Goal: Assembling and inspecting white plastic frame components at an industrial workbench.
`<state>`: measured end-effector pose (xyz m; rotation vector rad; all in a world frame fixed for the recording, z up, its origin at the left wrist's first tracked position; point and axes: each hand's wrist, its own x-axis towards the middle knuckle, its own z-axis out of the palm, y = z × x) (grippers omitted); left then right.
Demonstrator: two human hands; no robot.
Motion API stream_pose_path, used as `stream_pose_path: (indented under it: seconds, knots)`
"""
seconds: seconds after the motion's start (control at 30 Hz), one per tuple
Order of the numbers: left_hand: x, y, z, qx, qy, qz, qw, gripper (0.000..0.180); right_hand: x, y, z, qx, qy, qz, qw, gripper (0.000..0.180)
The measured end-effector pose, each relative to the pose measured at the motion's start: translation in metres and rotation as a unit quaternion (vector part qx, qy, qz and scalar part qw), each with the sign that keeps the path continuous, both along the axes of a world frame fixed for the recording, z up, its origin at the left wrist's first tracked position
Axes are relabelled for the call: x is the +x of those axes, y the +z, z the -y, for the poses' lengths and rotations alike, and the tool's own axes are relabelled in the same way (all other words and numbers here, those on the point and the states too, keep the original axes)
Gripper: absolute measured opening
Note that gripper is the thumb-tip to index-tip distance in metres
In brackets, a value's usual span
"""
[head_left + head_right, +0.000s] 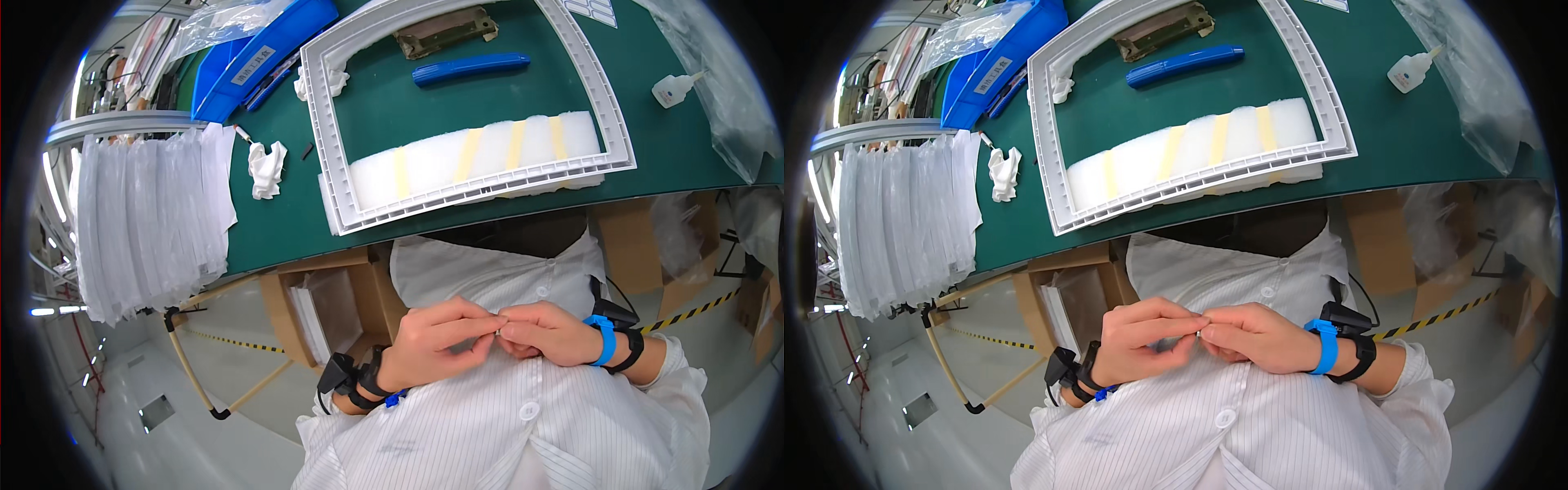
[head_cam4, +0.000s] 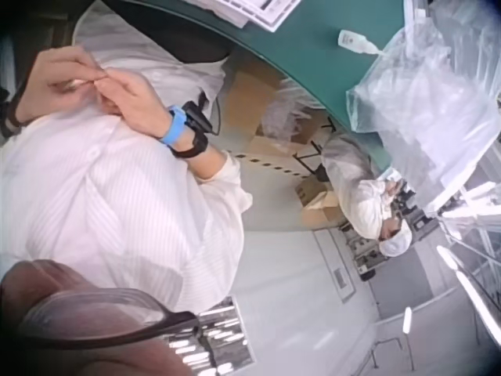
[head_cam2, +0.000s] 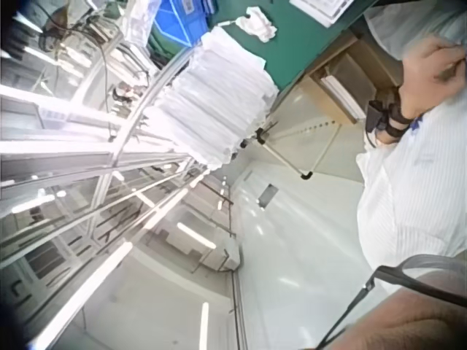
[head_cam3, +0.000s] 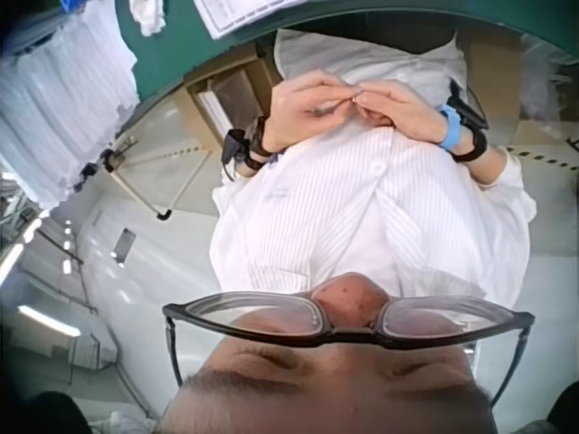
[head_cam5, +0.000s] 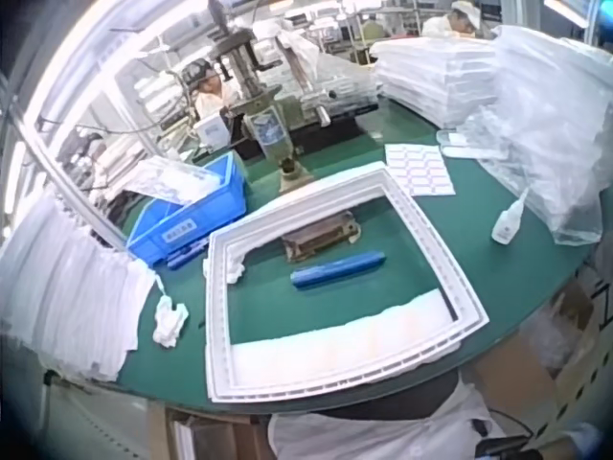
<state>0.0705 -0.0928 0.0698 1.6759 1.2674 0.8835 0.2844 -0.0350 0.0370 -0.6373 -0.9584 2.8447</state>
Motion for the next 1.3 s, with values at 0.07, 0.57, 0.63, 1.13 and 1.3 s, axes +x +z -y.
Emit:
stream_pose_path:
  seconds: [0.07, 0.57, 0.63, 1.13, 1.3]
  knots:
    - [0.003, -0.004, 0.0, 0.02, 0.013, -0.004, 1.0, 0.032, 0.0, -0.003, 0.0, 0.008, 0.005, 0.001, 1.0, 0.027]
    - [0.002, -0.014, 0.009, 0.035, -0.017, 0.038, 0.999, 0.034, 0.0, 0.0, 0.001, 0.099, 0.086, -0.004, 0.991, 0.026]
    - [0.002, -0.014, 0.008, 0.035, -0.027, 0.04, 0.998, 0.034, 0.001, -0.002, 0.002, 0.081, 0.077, -0.005, 0.994, 0.026]
    - [-0.003, -0.019, -0.002, -0.061, -0.026, 0.134, 0.989, 0.027, -0.003, 0.0, 0.0, 0.002, 0.07, -0.003, 0.998, 0.03]
    - [0.002, 0.01, -0.047, 0.073, 0.099, -0.023, 0.992, 0.03, -0.002, -0.003, -0.005, 0.041, 0.053, -0.035, 0.997, 0.032]
